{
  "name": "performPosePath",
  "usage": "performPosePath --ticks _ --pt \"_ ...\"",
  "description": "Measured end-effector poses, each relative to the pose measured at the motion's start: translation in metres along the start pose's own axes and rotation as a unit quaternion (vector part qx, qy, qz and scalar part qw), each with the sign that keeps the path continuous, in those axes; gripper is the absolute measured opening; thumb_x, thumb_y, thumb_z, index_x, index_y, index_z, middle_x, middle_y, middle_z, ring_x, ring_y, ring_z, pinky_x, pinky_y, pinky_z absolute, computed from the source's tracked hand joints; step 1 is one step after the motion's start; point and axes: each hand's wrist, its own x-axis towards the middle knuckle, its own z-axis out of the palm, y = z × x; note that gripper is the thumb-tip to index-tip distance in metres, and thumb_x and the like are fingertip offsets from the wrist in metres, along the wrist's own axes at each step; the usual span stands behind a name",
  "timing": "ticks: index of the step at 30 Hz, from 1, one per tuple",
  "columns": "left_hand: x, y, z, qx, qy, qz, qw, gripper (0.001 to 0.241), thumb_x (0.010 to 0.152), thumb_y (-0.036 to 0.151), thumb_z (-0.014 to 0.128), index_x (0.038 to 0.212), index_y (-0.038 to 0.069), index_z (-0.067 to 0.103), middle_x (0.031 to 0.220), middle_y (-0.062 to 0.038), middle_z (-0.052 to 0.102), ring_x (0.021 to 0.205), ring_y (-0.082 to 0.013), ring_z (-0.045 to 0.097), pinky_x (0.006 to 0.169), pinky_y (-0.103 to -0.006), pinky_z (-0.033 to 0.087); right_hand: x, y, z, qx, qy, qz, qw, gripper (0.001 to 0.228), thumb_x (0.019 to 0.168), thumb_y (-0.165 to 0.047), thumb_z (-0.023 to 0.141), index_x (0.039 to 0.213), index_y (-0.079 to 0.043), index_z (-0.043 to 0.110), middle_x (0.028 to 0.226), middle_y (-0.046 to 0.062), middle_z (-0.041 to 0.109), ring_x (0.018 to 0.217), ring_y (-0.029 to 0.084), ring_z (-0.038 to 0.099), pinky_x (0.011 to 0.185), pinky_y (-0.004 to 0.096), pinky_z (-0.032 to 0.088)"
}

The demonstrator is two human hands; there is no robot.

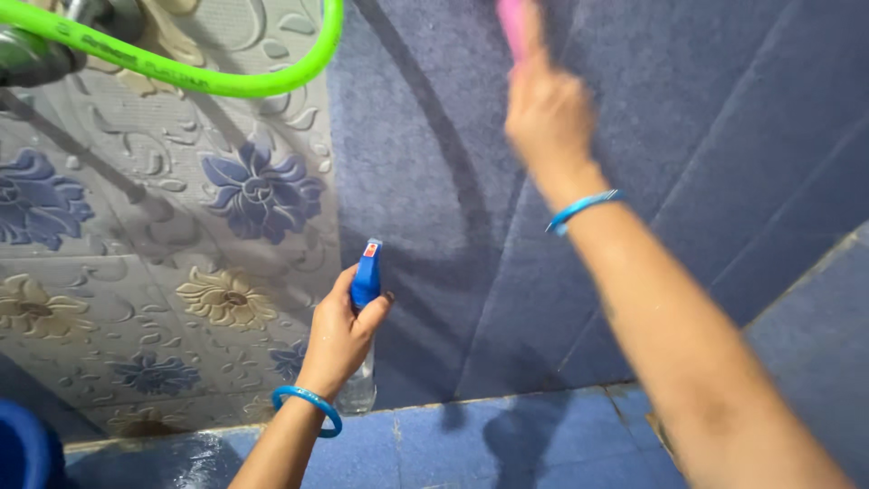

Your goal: The person cleans the wall tiles by spraying liquid from a bottle and scrubbing the surface with a pink brush.

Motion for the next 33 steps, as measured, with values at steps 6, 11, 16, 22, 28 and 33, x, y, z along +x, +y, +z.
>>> performPosePath --ticks 6,11,16,22,28,33 --pt "0.01 0.007 -0.015 0.048 0.027 0.004 0.998 0.048 0.086 0.031 0.074 0.126 0.007 0.064 0.065 -0.005 0.057 0.058 -0.012 0.051 0.057 -0.0296 0.046 -0.177 -0.089 -0.002 -0.013 -0.213 -0.179 0.96 0.078 0.084 -0.018 0.055 0.156 -0.043 0.04 0.072 0.007 0.054 0.051 0.025 0.058 0.044 0.046 0.048" --pt "0.01 0.018 -0.024 0.026 0.031 0.01 0.999 0.045 0.086 0.029 0.073 0.124 0.006 0.065 0.067 -0.003 0.06 0.059 -0.0101 0.052 0.057 -0.0281 0.047 -0.147 -0.063 -0.005 -0.045 -0.175 -0.205 0.962 0.071 0.087 -0.018 0.059 0.151 -0.045 0.048 0.065 0.005 0.051 0.046 0.023 0.055 0.044 0.045 0.048" --pt "0.019 0.011 -0.012 0.05 0.028 -0.009 0.998 0.045 0.085 0.028 0.073 0.124 0.006 0.066 0.065 -0.006 0.059 0.058 -0.0121 0.052 0.056 -0.03 0.047 -0.035 0.029 -0.022 -0.089 0.028 0.027 0.995 0.055 0.105 -0.022 0.058 0.159 -0.018 0.045 0.078 0.013 0.066 0.06 0.035 0.065 0.051 0.051 0.051" --pt "0.032 0.017 0.025 0.062 -0.001 0.03 0.998 0.049 0.085 0.036 0.074 0.122 0.004 0.065 0.068 -0.008 0.064 0.062 -0.0155 0.059 0.061 -0.0316 0.051 -0.14 0.003 -0.022 -0.055 -0.077 0.036 0.995 0.06 0.1 -0.019 0.058 0.157 -0.014 0.042 0.074 0.016 0.063 0.053 0.036 0.063 0.049 0.052 0.051" --pt "0.058 0.076 0.072 0.093 -0.077 0.077 0.99 0.052 0.086 0.04 0.073 0.121 0.002 0.063 0.075 -0.018 0.069 0.068 -0.0249 0.07 0.066 -0.0378 0.054 -0.195 0.011 -0.014 -0.091 -0.114 -0.092 0.985 0.075 0.091 -0.01 0.057 0.158 -0.037 0.042 0.073 0.007 0.051 0.048 0.027 0.057 0.045 0.047 0.05" --pt "0.079 0.124 0.104 0.078 -0.096 0.133 0.983 0.053 0.087 0.04 0.071 0.121 0.001 0.062 0.082 -0.02 0.073 0.076 -0.0301 0.075 0.07 -0.0399 0.056 -0.107 0.109 -0.029 -0.095 -0.022 0.14 0.985 0.06 0.105 -0.024 0.057 0.16 -0.019 0.032 0.081 0.019 0.069 0.062 0.042 0.068 0.054 0.056 0.052"
